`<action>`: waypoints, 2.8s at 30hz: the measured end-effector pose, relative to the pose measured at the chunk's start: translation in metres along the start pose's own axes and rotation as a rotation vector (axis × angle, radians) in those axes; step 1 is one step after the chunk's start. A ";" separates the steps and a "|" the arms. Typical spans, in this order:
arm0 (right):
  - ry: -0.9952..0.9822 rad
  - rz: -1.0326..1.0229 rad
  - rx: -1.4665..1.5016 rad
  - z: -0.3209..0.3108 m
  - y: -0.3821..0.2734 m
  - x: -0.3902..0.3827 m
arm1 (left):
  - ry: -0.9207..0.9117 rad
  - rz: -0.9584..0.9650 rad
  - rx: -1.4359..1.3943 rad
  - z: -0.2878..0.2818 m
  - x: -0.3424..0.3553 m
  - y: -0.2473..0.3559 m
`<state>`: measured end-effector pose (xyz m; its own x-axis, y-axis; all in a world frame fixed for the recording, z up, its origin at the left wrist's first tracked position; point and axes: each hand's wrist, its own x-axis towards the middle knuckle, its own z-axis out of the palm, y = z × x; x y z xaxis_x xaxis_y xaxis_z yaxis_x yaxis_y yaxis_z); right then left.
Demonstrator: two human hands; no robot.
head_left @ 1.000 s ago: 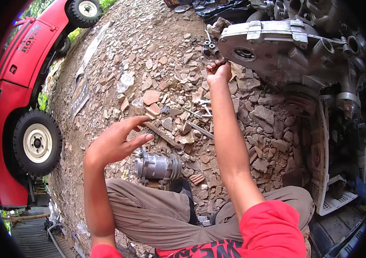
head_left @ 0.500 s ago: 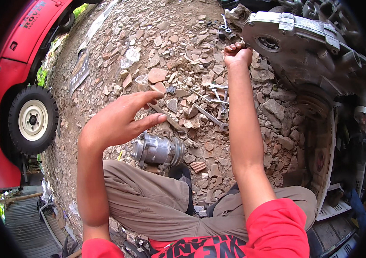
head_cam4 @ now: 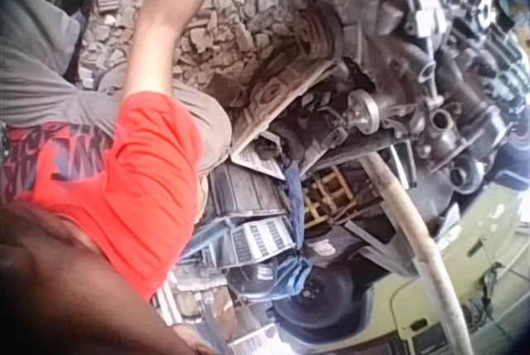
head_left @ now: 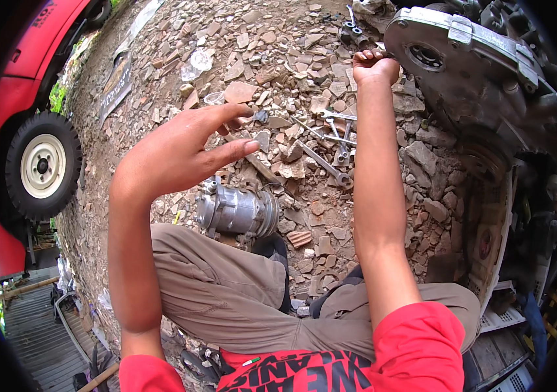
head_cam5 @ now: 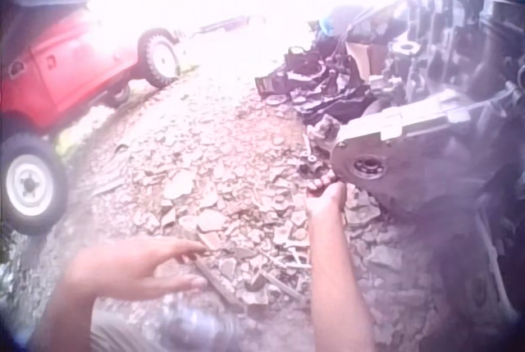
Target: The person sits on the ground and uses a wrench to loosen and remove bolts from a car engine block. They detach a metal component, inspect it, and place it aside. The person then picks up a larger engine cover and positions it over the engine before setting it down.
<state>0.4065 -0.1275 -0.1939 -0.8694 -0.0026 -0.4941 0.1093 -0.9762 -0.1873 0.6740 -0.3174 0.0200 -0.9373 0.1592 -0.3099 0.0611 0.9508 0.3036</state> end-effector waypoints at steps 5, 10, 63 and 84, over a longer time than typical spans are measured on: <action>0.094 -0.010 0.040 0.004 0.005 -0.007 | -0.021 -0.020 -0.059 0.001 0.002 -0.003; -0.051 0.040 0.080 -0.002 0.000 -0.003 | -0.022 -0.029 -0.073 0.001 0.003 -0.001; -1.145 -0.225 -2.577 -0.152 -0.008 -0.020 | -0.112 0.173 -0.133 -0.007 -0.007 0.001; -1.003 -0.755 -2.726 -0.072 -0.069 -0.019 | -0.002 0.299 -0.108 -0.014 0.008 0.010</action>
<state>0.4502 -0.0446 -0.2330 -0.7463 -0.6657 -0.0024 -0.6590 0.7393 -0.1382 0.6627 -0.3106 0.0331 -0.8826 0.4281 -0.1942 0.2971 0.8281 0.4753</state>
